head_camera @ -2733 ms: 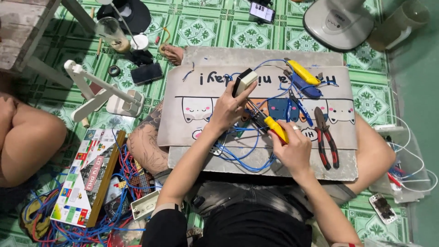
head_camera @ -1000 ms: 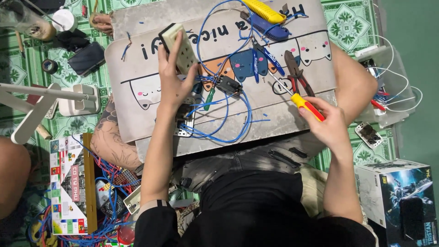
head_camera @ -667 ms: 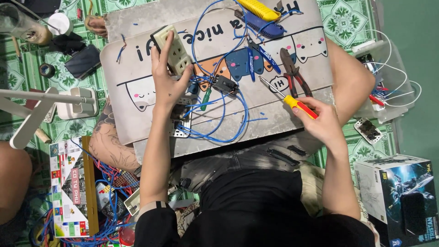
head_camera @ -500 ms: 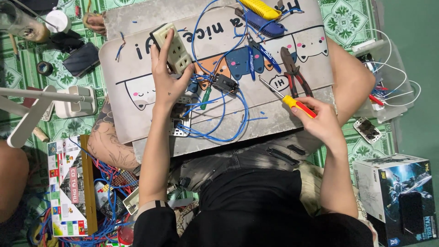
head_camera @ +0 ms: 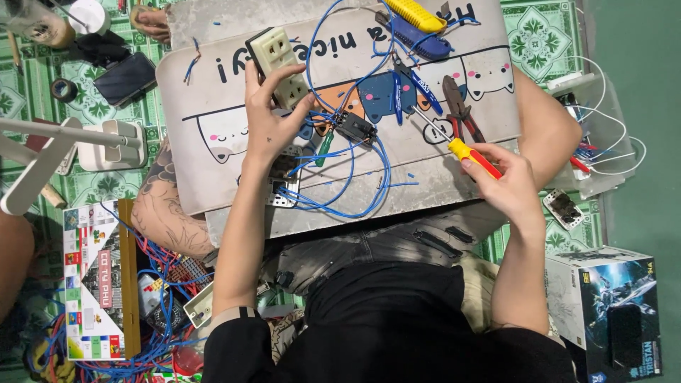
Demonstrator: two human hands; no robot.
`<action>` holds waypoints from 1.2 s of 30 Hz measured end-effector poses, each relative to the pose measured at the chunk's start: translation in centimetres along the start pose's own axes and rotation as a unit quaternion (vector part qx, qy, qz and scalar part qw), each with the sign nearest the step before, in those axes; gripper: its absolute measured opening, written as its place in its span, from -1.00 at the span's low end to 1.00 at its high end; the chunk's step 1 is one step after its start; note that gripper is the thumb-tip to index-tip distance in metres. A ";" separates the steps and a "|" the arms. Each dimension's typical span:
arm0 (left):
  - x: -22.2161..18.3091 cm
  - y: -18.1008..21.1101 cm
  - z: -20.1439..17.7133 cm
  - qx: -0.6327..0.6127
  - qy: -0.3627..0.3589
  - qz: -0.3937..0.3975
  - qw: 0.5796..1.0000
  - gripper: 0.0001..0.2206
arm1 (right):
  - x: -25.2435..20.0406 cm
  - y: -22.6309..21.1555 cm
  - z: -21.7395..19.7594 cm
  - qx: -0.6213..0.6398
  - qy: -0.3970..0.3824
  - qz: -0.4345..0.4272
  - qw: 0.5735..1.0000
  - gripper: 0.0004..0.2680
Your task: Assembling and wiring electrical components on a board using various hand tools like screwdrivers and wire strippers.
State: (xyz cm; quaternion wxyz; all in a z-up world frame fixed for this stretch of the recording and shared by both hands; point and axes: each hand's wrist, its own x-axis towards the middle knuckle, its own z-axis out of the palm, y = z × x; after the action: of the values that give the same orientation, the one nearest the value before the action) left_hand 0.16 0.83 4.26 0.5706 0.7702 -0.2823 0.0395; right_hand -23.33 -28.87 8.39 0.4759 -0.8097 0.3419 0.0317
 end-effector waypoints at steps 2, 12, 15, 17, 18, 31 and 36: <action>0.0 0.0 0.0 -0.003 -0.005 0.001 1.000 -0.70 | 0.0 -0.1 0.3 -0.045 0.010 -0.006 0.999 -0.80; 0.0 0.0 0.0 0.007 -0.003 0.016 1.000 -0.69 | 0.3 1.1 0.8 -0.083 0.006 -0.001 0.996 -0.80; 0.0 0.1 0.0 0.008 -0.002 0.017 1.000 -0.69 | 0.1 0.8 0.5 -0.081 0.008 -0.002 0.997 -0.81; 0.0 0.2 0.0 0.008 -0.002 0.015 1.000 -0.70 | 0.0 0.4 0.4 -0.080 0.006 0.000 0.997 -0.81; 0.0 0.1 0.1 0.014 -0.003 0.018 1.000 -0.70 | -0.1 0.1 0.4 -0.069 0.001 0.004 0.998 -0.81; 0.1 -1.8 0.8 0.004 0.001 0.023 1.000 -0.66 | -0.5 -2.7 0.3 -0.013 -0.033 -0.057 0.998 -0.78; -0.1 -2.3 1.0 -0.015 -0.005 0.040 0.999 -0.62 | 0.9 -3.9 1.9 0.064 -0.076 -0.111 0.989 -0.80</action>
State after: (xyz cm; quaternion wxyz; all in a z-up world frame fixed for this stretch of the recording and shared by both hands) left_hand 0.87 0.37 1.91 0.5787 0.7497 -0.3166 0.0538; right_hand -19.87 -26.56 9.93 0.5521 -0.8054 0.2147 0.0180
